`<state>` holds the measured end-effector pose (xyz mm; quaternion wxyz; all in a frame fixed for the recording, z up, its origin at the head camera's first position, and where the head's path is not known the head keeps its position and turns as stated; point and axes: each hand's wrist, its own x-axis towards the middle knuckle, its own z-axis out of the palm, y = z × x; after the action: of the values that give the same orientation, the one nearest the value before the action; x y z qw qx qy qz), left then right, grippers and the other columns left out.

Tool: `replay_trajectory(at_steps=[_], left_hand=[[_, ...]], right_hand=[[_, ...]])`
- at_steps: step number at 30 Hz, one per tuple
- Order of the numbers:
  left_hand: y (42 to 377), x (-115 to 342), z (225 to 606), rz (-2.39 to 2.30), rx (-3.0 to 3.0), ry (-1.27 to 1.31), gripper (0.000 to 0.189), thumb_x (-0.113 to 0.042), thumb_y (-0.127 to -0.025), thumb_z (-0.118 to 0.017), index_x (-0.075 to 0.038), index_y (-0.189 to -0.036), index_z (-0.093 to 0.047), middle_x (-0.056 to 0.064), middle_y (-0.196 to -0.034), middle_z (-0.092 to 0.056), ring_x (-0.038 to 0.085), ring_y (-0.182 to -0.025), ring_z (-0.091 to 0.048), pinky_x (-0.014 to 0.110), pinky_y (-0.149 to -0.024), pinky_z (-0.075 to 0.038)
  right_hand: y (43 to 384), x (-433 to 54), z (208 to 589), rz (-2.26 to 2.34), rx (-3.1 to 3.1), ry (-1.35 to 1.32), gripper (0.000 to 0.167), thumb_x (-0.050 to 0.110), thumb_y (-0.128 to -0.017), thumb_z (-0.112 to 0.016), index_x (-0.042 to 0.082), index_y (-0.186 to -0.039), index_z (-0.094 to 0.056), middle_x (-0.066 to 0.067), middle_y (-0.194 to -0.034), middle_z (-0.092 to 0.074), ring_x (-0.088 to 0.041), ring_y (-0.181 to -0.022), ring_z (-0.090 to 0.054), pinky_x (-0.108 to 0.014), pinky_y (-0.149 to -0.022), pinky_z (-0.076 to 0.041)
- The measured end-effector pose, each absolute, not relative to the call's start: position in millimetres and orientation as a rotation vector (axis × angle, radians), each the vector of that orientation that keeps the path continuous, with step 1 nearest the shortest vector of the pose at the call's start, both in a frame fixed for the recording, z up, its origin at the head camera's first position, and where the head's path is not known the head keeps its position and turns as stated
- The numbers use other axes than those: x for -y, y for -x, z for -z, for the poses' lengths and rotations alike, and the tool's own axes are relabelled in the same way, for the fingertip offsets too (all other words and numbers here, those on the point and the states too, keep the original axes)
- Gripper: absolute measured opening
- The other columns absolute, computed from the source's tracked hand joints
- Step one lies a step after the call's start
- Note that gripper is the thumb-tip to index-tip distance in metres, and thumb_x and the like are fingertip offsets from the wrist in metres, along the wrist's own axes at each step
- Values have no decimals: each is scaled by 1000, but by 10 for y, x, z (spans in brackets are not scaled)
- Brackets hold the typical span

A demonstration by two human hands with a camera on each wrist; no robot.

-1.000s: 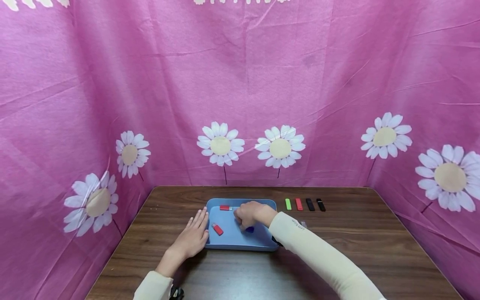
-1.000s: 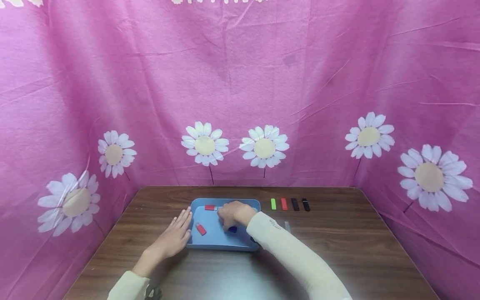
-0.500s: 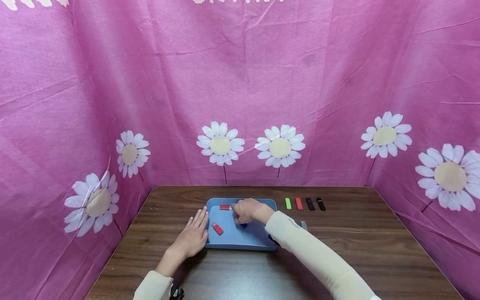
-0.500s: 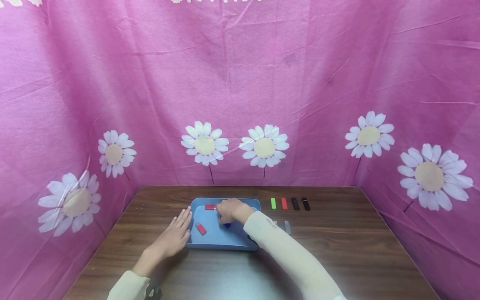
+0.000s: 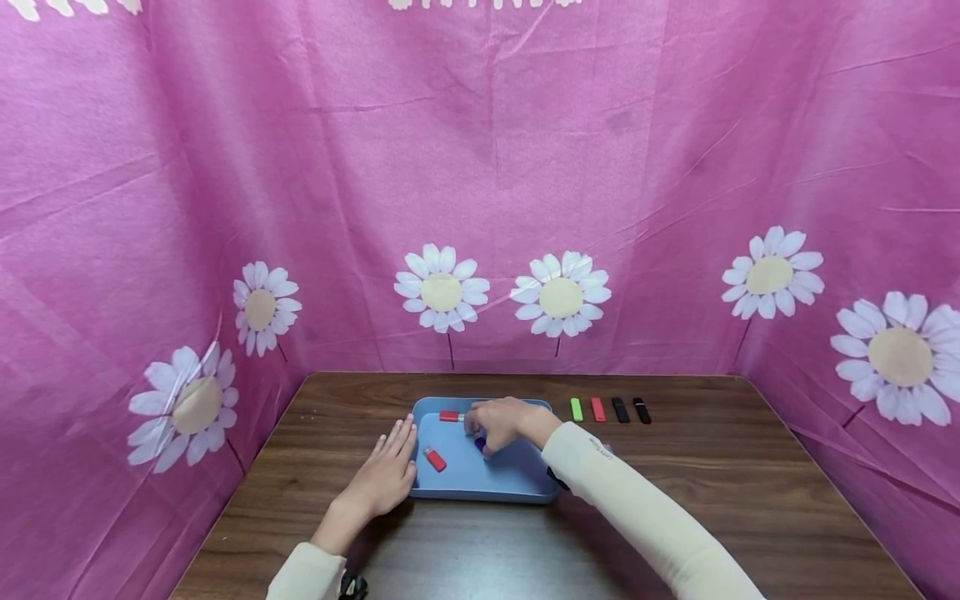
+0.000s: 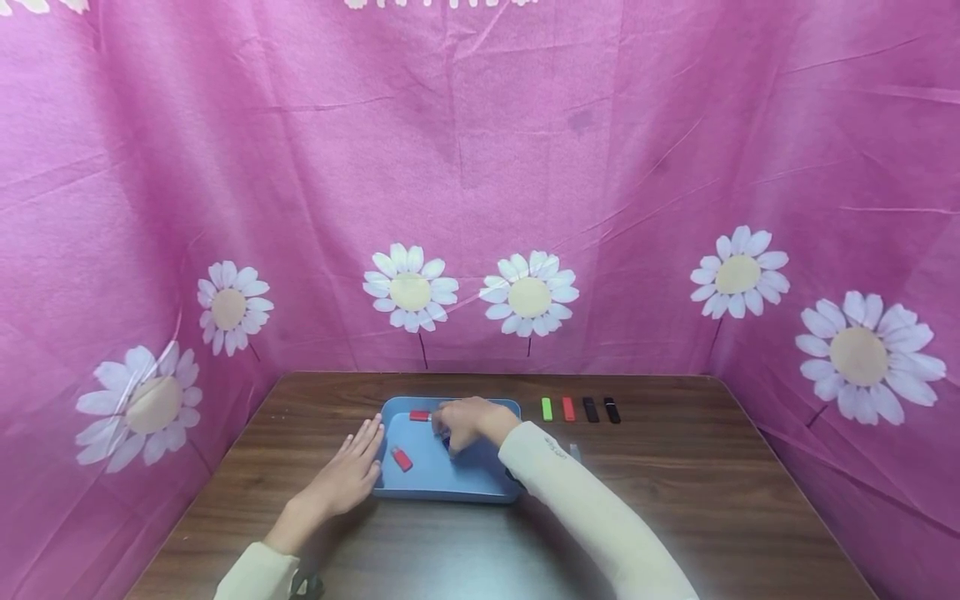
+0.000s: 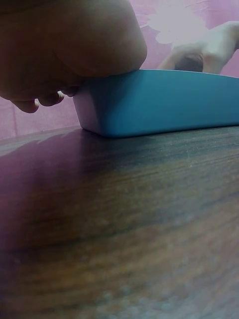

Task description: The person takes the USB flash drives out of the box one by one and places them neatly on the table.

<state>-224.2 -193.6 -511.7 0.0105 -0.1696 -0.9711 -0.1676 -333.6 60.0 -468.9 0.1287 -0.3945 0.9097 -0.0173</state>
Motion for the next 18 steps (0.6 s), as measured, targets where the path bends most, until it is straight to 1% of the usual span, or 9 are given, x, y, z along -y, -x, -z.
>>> replay_trajectory(at_steps=[2,4,10,18], left_hand=[[2236,1937,5114,520,3035,525,60,-17,-109,-46,10,-161,-34,24,-175,-24,45,-163,-23,64,-130,-25],[2224,1926,5091,509,3054,510,60,-16,-110,-47,9,-162,-34,22,-176,-23,43,-164,-22,63,-131,-24],[2226,1921,5086,511,3061,502,60,-17,-110,-46,9,-162,-33,21,-177,-22,42,-164,-21,62,-132,-23],[2240,1919,5102,477,3066,491,60,-19,-111,-46,7,-163,-33,20,-177,-22,41,-165,-21,61,-132,-23]], right_hand=[[3328,-618,4705,39,-2633,1172,47,27,-84,-89,25,-128,-71,7,-122,-66,-7,-100,-63,-34,-98,-58],[3328,-633,4730,26,-2631,1195,49,26,-84,-90,25,-129,-71,7,-122,-65,-7,-98,-61,-33,-99,-58],[3340,-640,4767,5,-2657,1220,45,27,-84,-91,24,-126,-73,8,-120,-65,-5,-97,-59,-31,-97,-58],[3322,-659,4779,9,-2672,1190,44,32,-85,-90,24,-126,-74,8,-120,-66,-6,-96,-60,-32,-98,-58]])
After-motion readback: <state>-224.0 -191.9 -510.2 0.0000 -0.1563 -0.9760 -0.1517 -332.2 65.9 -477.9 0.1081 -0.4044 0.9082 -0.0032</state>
